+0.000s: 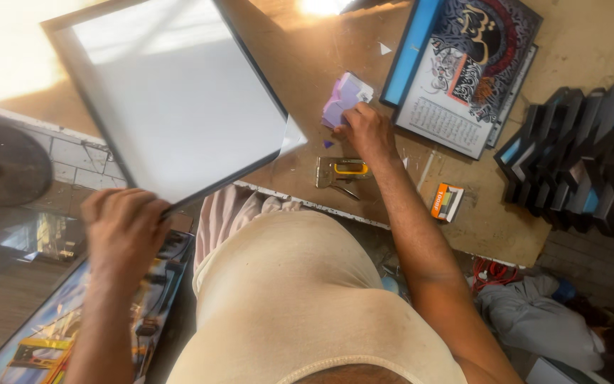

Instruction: The person assembles picture frames by inserting printed images into black frames, placing white backing paper, and securing the back with a stapler. The person handles multiple frames one at a time, flips them over, and staples the backing in place.

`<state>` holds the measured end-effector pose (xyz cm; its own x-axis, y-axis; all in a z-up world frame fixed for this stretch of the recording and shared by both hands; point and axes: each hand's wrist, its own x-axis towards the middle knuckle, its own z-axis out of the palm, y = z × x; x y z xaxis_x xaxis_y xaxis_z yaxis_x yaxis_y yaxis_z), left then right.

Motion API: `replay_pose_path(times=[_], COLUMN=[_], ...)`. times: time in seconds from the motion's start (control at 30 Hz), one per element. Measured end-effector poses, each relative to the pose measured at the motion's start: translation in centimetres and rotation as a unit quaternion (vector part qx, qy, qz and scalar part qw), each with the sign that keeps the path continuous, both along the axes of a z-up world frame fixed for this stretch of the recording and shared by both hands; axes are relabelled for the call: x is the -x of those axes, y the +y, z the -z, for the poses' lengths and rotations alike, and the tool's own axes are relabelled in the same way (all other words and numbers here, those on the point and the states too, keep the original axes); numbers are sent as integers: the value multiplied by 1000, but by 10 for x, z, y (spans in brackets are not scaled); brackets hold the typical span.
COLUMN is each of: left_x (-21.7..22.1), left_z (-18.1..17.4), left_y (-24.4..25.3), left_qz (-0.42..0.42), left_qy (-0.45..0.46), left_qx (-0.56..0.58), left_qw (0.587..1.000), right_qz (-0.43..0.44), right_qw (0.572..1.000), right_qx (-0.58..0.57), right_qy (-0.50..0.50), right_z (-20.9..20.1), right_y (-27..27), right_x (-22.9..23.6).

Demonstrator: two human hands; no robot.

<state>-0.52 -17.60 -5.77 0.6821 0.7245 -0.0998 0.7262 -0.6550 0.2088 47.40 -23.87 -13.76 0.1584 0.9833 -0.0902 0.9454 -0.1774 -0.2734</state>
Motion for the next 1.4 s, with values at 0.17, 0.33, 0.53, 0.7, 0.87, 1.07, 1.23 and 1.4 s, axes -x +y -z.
replay_pose_path(times=[0.17,0.33,0.53,0.7,0.87,1.07,1.23,1.4], left_x=[5,-35,-117,-156,-166,-174,-174,-173], left_z=[-100,-125,-129,-146,-153,-149,-150,-155], left_y=[37,66,75,84,78,73,69,71], left_qz=[33,85,72,154,165,159,137,133], left_qy=[-343,-510,-563,-570,-558,-549,-566,-572], left_qx=[39,-1,-73,-32,2,25,30,-34], left_qw=[938,856,820,806,813,820,813,809], right_qz=[29,88,155,47,55,-30,-50,-42], right_qw=[998,992,871,768,868,878,866,869], right_qx=[-18,-87,-323,-392,-380,-353,-352,-345], right_qy=[45,-11,336,504,315,322,353,352], right_z=[-2,-45,-174,-258,-271,-257,-251,-256], right_y=[-8,-10,-14,-21,-13,-3,-2,2], right_x=[-6,-2,14,67,100,101,98,104])
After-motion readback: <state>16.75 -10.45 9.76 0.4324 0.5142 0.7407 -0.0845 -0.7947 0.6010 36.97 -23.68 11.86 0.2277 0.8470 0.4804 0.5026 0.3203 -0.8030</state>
